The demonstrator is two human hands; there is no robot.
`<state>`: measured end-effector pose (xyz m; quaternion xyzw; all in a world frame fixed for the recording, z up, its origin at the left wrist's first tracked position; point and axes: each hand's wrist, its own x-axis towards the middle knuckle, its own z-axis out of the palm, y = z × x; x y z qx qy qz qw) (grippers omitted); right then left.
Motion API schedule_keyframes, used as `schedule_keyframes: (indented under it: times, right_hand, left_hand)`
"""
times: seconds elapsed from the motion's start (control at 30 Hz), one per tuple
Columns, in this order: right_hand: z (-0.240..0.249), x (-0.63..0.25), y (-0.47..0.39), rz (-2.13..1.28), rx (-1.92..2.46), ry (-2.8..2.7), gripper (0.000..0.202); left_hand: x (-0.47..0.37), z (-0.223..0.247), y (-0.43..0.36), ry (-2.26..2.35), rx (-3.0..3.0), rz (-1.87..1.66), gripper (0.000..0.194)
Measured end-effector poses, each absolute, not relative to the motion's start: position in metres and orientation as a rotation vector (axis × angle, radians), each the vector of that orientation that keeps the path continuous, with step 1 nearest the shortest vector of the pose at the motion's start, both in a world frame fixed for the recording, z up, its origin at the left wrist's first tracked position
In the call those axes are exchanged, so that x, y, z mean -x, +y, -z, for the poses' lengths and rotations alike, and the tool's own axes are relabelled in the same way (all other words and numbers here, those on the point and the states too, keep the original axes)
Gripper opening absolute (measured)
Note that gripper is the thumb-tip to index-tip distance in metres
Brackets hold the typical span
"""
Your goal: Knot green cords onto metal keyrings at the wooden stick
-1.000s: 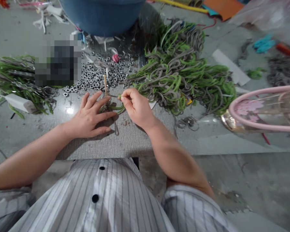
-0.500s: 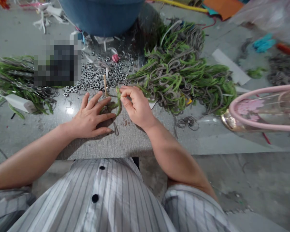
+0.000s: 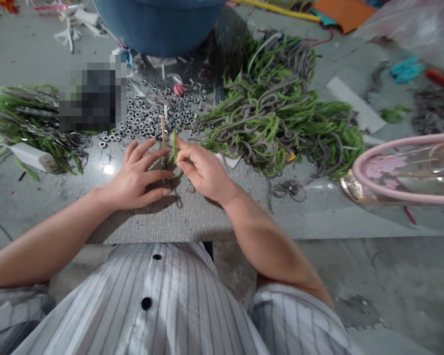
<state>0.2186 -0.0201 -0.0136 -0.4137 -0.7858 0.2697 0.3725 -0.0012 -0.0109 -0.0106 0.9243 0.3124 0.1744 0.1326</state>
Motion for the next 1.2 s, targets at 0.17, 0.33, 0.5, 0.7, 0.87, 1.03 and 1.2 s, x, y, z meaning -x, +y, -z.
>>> schedule_keyframes:
  times: [0.17, 0.33, 0.5, 0.7, 0.87, 1.03, 1.2]
  right_hand:
    - [0.014, -0.213, -0.021, -0.679, 0.999, -2.158, 0.012]
    - [0.016, -0.208, -0.022, -0.665, 1.008, -2.232, 0.013]
    - [0.017, -0.207, -0.023, -0.662, 0.971, -2.22, 0.01]
    - [0.017, -0.208, -0.024, -0.558, 0.95, -2.202, 0.011]
    - [0.015, -0.21, -0.024, -0.462, 1.0, -2.171, 0.01]
    - [0.013, -0.211, -0.023, -0.427, 0.947, -2.157, 0.011]
    - [0.014, -0.21, -0.022, -0.51, 0.934, -2.132, 0.01]
  left_hand:
    - [0.001, 0.007, -0.009, 1.06, -2.574, -0.632, 0.035]
    - [-0.001, 0.008, -0.008, 1.047, -2.522, -0.61, 0.035]
    - [-0.001, 0.007, -0.007, 1.061, -2.47, -0.58, 0.034]
    - [0.001, 0.006, -0.004, 1.056, -2.394, -0.613, 0.024]
    - [0.002, 0.002, -0.004, 1.106, -2.41, -0.704, 0.018]
    - [0.003, -0.003, -0.004, 0.993, -2.438, -0.679, 0.022]
    - [0.002, -0.002, -0.004, 0.934, -2.511, -0.513, 0.027]
